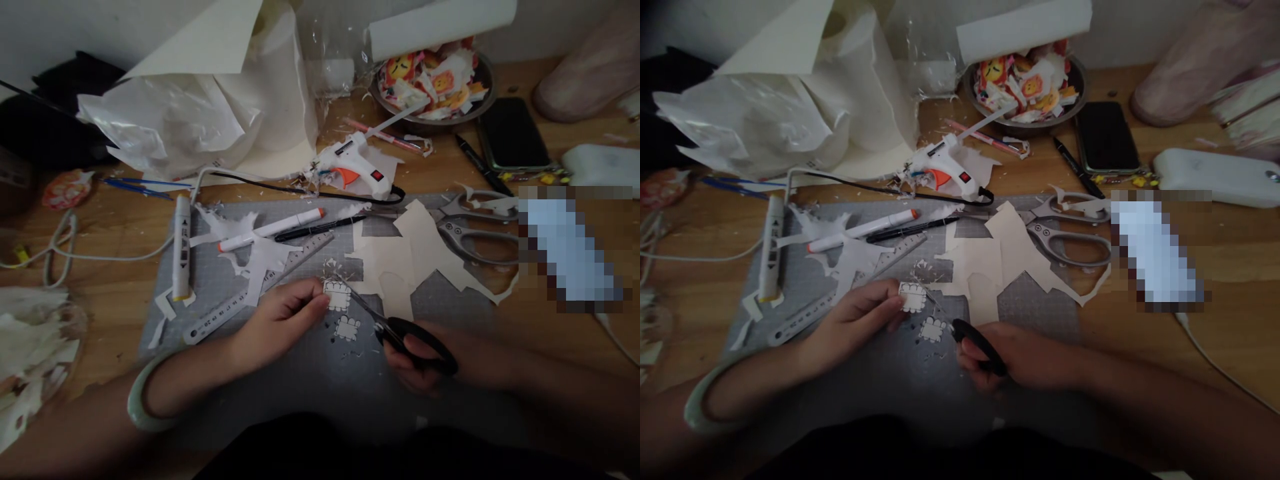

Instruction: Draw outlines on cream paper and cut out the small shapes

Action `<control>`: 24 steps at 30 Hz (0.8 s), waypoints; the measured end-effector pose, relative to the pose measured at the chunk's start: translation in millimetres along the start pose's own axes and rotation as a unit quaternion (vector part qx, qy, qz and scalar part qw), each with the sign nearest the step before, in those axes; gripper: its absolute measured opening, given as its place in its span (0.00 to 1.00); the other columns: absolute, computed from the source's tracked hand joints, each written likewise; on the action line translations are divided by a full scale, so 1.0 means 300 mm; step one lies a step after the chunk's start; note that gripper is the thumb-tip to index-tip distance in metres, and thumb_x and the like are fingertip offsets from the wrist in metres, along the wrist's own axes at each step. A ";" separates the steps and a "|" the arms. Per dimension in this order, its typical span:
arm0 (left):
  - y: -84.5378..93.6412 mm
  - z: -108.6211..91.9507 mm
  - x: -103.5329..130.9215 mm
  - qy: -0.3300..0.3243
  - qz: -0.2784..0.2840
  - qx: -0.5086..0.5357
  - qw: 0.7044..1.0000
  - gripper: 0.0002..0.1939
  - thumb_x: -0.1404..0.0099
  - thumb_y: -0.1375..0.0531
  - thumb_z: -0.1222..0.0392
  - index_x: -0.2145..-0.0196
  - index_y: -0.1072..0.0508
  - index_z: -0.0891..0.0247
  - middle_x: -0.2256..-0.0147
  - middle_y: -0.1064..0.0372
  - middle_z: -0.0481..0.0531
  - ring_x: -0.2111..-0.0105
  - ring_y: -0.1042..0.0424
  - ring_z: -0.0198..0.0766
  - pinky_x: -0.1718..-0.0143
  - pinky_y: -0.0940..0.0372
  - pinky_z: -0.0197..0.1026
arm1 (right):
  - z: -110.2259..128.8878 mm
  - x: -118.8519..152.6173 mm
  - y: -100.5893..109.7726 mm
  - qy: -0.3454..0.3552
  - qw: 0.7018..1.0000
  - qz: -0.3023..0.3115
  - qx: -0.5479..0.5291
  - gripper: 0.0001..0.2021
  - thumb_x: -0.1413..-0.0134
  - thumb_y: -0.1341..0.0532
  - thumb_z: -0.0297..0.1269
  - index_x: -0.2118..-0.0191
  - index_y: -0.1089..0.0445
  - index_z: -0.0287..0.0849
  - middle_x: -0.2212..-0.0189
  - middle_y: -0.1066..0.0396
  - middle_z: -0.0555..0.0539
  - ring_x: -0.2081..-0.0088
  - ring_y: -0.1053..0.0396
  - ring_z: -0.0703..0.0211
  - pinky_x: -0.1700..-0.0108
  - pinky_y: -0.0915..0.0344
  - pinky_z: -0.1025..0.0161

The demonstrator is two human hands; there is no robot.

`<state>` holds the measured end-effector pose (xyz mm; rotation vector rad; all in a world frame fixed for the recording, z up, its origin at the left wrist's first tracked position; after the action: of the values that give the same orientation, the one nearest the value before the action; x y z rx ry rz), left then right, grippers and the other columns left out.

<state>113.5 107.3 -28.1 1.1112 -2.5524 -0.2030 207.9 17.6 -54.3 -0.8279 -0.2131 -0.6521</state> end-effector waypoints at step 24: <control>-0.041 -0.014 -0.004 -0.026 0.060 -0.039 0.997 0.16 0.34 0.50 0.58 0.79 0.39 0.63 0.80 0.43 0.44 0.77 0.43 0.31 0.76 0.46 0.33 | 0.002 0.013 -0.002 -0.037 0.998 -0.018 0.040 0.26 0.49 0.45 0.64 0.72 0.43 0.42 0.81 0.44 0.57 0.79 0.47 0.69 0.75 0.48 0.68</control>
<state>124.3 99.8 -27.8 0.9326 -2.6236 -0.3013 210.6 16.0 -51.9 -0.7736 -0.3191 -0.6430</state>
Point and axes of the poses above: each hand's wrist, its own x-axis away from the middle knuckle, its own y-axis out of the back of the hand, z = x × y, the point moved 10 cm from there along -x, towards the middle knuckle
